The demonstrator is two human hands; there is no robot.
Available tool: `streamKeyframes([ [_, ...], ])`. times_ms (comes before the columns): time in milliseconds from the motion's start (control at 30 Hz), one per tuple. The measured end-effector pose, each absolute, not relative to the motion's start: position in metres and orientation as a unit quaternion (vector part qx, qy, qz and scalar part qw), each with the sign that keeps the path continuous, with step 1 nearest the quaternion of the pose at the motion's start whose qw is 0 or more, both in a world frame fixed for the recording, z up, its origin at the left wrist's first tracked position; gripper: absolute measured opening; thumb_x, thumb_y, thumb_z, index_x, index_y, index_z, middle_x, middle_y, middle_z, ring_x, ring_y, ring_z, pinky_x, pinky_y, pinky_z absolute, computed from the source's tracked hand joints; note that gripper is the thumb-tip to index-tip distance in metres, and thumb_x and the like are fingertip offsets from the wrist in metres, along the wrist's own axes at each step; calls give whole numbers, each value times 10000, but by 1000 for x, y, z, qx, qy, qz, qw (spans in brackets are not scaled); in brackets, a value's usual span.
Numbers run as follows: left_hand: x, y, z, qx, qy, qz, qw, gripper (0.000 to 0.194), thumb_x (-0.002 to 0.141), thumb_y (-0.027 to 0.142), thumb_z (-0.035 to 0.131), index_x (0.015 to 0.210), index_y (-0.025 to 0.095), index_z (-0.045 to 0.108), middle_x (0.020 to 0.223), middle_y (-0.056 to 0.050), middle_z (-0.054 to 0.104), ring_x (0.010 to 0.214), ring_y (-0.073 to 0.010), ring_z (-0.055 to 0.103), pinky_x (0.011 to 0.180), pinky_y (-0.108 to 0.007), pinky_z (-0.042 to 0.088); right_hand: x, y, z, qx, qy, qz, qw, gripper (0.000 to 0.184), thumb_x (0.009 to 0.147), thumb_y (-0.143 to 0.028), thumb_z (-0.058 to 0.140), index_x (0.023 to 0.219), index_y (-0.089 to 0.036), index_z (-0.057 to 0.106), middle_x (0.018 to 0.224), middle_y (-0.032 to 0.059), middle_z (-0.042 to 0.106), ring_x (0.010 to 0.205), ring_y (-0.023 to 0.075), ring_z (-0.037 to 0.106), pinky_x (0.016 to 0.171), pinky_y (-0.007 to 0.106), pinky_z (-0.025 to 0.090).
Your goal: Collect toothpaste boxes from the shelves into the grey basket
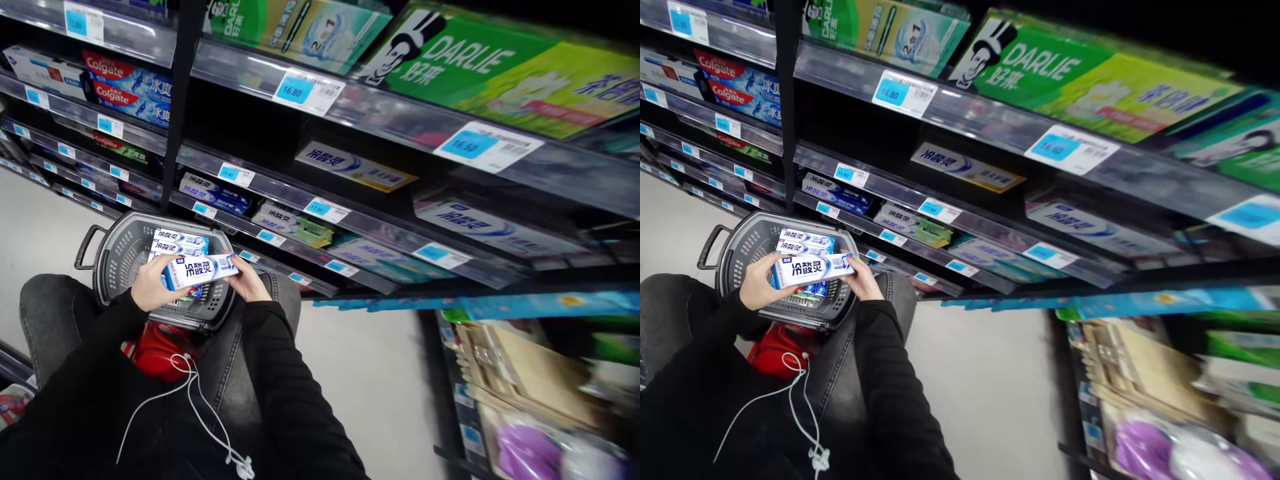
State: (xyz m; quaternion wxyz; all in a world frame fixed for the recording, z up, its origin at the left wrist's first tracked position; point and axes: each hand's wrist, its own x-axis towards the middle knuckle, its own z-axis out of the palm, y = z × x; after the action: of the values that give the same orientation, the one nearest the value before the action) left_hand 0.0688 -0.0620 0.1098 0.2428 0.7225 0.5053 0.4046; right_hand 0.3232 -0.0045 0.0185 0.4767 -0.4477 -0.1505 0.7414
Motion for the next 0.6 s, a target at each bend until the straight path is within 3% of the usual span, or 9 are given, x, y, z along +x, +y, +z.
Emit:
streamKeyframes([
  [133,59,-55,106,702,524,387,286,519,640,378,775,1089,164,627,1054,-96,711,963,-256,676,871,-367,554,321,-7,17,-467,-147,745,454,183,767,-178,681,942,-216,643,814,-7,697,712,145,644,580,250,574],
  [267,27,-30,75,620,540,350,449,649,569,340,806,1153,155,594,1088,-94,680,914,-245,680,766,-337,571,316,-11,11,-521,-152,745,388,91,826,-213,655,892,-210,593,848,8,693,780,158,661,649,292,603],
  [367,4,-12,35,543,563,302,545,718,480,210,817,1156,151,583,1142,-93,644,901,-224,678,786,-327,565,314,-12,2,-588,-201,730,284,182,824,-270,691,940,-204,566,905,34,692,822,161,662,716,334,607],
  [500,-7,-3,-21,520,613,249,540,688,390,34,789,1051,134,628,1016,-74,677,953,-248,657,847,-367,553,309,-11,-19,-646,-230,706,174,355,732,-322,796,952,-165,565,870,64,684,747,178,649,678,422,597],
  [600,-5,-8,-57,505,652,201,529,705,393,-23,787,1063,124,623,925,-64,696,947,-265,661,832,-400,562,299,-10,-36,-664,-264,689,122,372,740,-349,797,954,-126,591,839,75,675,715,175,643,656,406,585],
])
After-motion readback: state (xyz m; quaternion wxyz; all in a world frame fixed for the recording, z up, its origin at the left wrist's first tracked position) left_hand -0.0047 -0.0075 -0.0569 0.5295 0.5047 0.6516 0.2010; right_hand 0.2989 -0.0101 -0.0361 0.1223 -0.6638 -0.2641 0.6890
